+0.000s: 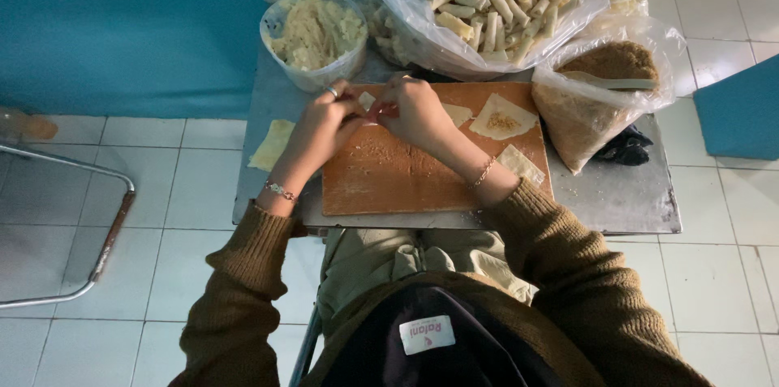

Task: The person sits at a table and folds triangular dough wrappers on a wooden board, pressing the folds flat. They then use a wooden spoon to scoop brown filling from a bag and place a portion onto each wrapper, and pinch the filled wrappers closed into stuffed pastries one at a time.

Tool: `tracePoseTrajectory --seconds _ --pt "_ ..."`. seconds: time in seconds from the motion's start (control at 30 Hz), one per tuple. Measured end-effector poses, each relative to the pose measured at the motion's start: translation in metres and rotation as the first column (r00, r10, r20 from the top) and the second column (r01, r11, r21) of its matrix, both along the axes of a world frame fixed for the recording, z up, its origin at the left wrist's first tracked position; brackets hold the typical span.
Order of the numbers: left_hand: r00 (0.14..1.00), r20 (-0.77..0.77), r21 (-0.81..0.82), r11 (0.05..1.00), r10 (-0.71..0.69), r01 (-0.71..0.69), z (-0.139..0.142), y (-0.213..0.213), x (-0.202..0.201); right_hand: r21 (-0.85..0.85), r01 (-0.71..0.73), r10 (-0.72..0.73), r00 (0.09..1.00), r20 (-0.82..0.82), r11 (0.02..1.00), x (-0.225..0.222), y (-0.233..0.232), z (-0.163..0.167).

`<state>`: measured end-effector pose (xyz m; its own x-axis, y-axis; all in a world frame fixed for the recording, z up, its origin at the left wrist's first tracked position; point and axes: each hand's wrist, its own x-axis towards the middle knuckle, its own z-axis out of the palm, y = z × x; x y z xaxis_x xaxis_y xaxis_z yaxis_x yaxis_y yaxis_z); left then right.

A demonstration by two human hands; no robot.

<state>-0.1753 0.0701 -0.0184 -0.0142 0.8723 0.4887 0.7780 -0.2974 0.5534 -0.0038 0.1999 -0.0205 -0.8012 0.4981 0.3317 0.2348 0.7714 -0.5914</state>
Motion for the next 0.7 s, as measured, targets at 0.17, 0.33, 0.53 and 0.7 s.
tracePoseTrajectory --seconds 0.17,0.33,0.53,0.7 --pt "0.982 -0.185 0.072 0.997 0.049 -0.036 0.008 -0.006 0.000 0.310 -0.074 0.091 0.995 -0.040 0.948 0.012 -0.019 0.011" --pt "0.981 -0.162 0.043 0.994 0.103 -0.098 -0.008 0.004 -0.004 0.293 -0.075 0.099 0.993 -0.068 0.953 0.012 -0.030 0.024" --pt "0.978 -0.048 -0.097 0.973 0.205 -0.209 -0.024 0.016 -0.009 0.379 -0.061 0.067 0.998 -0.002 0.923 0.007 -0.026 0.016" --pt "0.955 -0.074 -0.027 0.957 0.287 -0.289 -0.017 0.007 -0.001 0.403 -0.047 0.030 0.998 0.049 0.914 0.004 -0.020 0.009"
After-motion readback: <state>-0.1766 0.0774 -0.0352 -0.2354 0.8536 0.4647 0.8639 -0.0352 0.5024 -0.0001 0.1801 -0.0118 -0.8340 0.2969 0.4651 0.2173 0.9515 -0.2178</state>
